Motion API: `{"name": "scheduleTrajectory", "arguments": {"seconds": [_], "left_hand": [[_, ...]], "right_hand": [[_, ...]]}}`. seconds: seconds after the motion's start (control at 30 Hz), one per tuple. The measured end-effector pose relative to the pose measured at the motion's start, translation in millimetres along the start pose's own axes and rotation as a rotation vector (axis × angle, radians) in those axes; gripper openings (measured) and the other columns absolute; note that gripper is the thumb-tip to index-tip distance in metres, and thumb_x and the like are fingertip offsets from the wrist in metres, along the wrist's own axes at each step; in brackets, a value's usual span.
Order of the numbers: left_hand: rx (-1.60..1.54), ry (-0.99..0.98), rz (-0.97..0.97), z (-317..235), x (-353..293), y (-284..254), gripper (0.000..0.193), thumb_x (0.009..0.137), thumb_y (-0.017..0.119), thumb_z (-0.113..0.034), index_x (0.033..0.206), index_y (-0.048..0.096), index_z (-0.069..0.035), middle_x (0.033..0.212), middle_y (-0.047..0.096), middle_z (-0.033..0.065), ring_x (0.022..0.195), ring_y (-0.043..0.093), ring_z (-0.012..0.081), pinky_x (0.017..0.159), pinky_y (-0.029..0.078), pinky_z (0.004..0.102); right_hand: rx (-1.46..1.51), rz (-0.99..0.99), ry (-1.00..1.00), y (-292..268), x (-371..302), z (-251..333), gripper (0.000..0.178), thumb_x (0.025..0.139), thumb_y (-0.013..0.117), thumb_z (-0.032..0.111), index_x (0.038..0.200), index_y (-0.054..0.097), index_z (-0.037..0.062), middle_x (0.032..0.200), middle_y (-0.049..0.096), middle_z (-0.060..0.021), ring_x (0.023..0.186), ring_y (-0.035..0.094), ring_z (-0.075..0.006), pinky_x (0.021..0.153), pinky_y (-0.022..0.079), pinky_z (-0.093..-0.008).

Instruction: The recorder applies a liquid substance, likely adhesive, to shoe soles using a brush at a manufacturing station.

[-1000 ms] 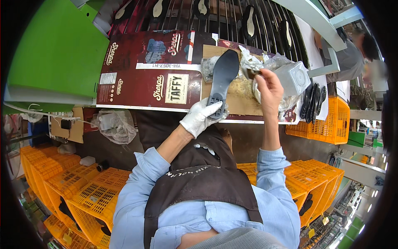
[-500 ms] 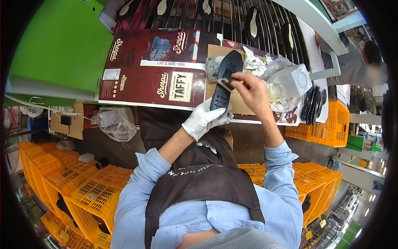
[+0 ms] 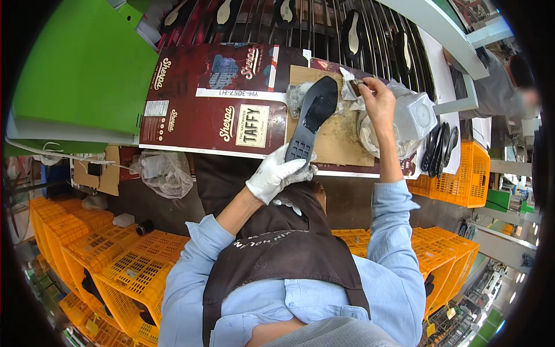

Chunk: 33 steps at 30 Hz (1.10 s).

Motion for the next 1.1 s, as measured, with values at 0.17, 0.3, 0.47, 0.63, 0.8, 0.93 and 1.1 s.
{"name": "scheduleTrajectory", "arguments": {"seconds": [0.17,0.3,0.47,0.63,0.8,0.93,1.1], "left_hand": [[0.003,-0.006,-0.013,-4.4,-5.0,0.0,0.048,0.090,0.059,-0.009,0.133,0.039,0.002,0.120,0.059,0.0158,0.102,0.064,0.0246,0.089,0.054,0.0367],[-0.004,-0.012,-0.020,-7.2,-5.7,-4.7,0.049,0.089,0.059,-0.009,0.133,0.040,0.001,0.120,0.059,0.0164,0.101,0.064,0.0249,0.087,0.054,0.0354],[-0.002,-0.011,-0.018,-12.9,-10.1,-4.3,0.049,0.089,0.058,-0.008,0.133,0.039,0.001,0.122,0.058,0.0164,0.097,0.066,0.0245,0.082,0.055,0.0330],[0.014,0.046,-0.055,-14.2,-11.8,-6.3,0.057,0.087,0.059,-0.008,0.137,0.034,0.002,0.122,0.056,0.0159,0.091,0.066,0.0242,0.077,0.056,0.0304],[0.006,0.050,-0.040,-19.0,-13.7,-4.6,0.059,0.086,0.059,-0.006,0.138,0.033,0.002,0.116,0.058,0.0146,0.086,0.067,0.0242,0.074,0.056,0.0293],[0.000,0.070,-0.055,-21.9,-15.5,-4.9,0.058,0.085,0.058,-0.006,0.137,0.034,0.002,0.105,0.059,0.0124,0.083,0.067,0.0235,0.070,0.055,0.0281],[0.009,0.060,-0.028,-25.2,-16.8,-2.4,0.059,0.086,0.058,-0.006,0.138,0.033,0.001,0.101,0.060,0.0117,0.083,0.066,0.0227,0.070,0.055,0.0282]], "right_hand": [[0.194,0.272,-0.060,18.0,-5.4,6.6,0.022,0.083,0.067,0.013,0.100,0.068,-0.0008,0.079,0.070,-0.0106,0.065,0.062,-0.0109,0.061,0.049,-0.0257],[-0.005,0.112,0.048,8.4,24.9,-5.0,0.021,0.082,0.066,0.014,0.098,0.069,-0.0003,0.080,0.070,-0.0136,0.069,0.068,-0.0171,0.067,0.052,-0.0299],[0.034,0.214,-0.131,25.4,34.1,4.0,0.021,0.081,0.067,0.015,0.096,0.069,-0.0003,0.081,0.069,-0.0155,0.069,0.067,-0.0196,0.067,0.052,-0.0309],[0.262,0.303,-0.053,20.3,43.4,6.8,0.020,0.084,0.067,0.010,0.100,0.068,-0.0016,0.083,0.069,-0.0073,0.073,0.062,-0.0096,0.065,0.049,-0.0251],[-0.050,0.232,-0.129,32.6,62.2,-5.0,0.020,0.084,0.067,0.009,0.100,0.067,-0.0039,0.086,0.071,-0.0120,0.074,0.065,-0.0129,0.067,0.052,-0.0266],[0.365,0.664,-0.098,32.2,47.7,28.9,0.019,0.085,0.066,0.008,0.101,0.067,-0.0023,0.085,0.068,-0.0026,0.076,0.062,-0.0082,0.067,0.049,-0.0232],[0.078,0.360,-0.172,44.1,66.3,20.9,0.017,0.085,0.065,0.009,0.097,0.068,-0.0020,0.085,0.070,-0.0098,0.077,0.066,-0.0135,0.070,0.052,-0.0272]]}}
Point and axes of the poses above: each hand's wrist, its own x-axis towards the middle knuckle, its own y-axis out of the palm, z = x × y, the point moved 1 cm from there along x, towards the middle knuckle
